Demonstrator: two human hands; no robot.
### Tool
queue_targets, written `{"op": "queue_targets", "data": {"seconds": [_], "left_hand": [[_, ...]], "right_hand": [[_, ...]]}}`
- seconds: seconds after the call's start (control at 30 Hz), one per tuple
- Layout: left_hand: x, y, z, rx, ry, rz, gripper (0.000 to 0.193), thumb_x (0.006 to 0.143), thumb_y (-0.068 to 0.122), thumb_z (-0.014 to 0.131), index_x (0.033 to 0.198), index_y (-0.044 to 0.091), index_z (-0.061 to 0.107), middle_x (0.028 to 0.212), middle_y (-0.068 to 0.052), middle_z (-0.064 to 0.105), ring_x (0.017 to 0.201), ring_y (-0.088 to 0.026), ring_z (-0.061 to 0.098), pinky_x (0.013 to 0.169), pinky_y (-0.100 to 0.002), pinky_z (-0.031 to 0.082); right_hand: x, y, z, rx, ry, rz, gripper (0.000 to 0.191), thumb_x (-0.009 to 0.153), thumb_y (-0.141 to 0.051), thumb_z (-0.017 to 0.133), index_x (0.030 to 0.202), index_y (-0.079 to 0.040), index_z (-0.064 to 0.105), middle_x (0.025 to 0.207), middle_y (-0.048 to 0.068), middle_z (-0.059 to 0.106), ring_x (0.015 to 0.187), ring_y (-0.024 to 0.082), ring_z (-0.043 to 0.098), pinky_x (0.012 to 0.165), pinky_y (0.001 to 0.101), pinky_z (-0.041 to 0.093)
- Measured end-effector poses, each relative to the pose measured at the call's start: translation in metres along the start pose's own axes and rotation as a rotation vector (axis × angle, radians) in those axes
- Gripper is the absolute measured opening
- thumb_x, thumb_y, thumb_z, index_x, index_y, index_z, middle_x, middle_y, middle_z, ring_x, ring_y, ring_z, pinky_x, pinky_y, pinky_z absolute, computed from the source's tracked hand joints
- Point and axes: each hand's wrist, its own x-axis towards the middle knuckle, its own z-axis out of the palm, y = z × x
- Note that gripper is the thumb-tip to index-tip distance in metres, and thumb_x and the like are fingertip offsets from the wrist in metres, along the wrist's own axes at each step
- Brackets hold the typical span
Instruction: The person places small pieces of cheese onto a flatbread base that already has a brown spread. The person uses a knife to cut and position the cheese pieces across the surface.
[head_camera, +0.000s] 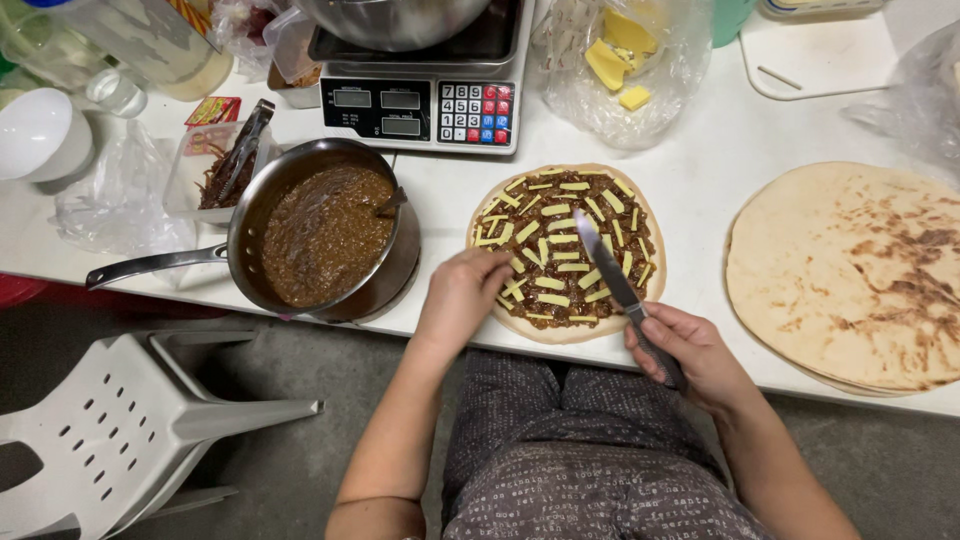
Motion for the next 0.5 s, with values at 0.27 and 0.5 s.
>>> {"op": "queue_targets", "data": {"seconds": [0.27, 0.5], "left_hand": [[0.031, 0.013, 0.0, -0.082, 0.12, 0.227, 0.038, 0.084, -0.008, 0.059, 0.116, 0.004, 0.075, 0.117, -0.015, 0.074, 0.105, -0.03, 0.073, 0.097, -0.039, 0.058], [0.127, 0.03, 0.051, -0.043, 0.073, 0.346, 0.018, 0.089, 0.004, 0.067, 0.106, 0.004, 0.075, 0.105, -0.017, 0.073, 0.101, -0.034, 0.069, 0.094, -0.044, 0.056]], "right_hand": [[-0.002, -0.013, -0.013, -0.048, 0.158, -0.07, 0.029, 0.103, -0.015, 0.05, 0.12, 0.003, 0.064, 0.078, 0.004, 0.062, 0.058, 0.01, 0.051, 0.05, 0.0244, 0.042], [0.004, -0.009, -0.011, 0.041, 0.18, -0.255, 0.03, 0.109, -0.016, 0.051, 0.126, 0.009, 0.057, 0.083, 0.007, 0.064, 0.063, 0.013, 0.055, 0.055, 0.0261, 0.046]]}}
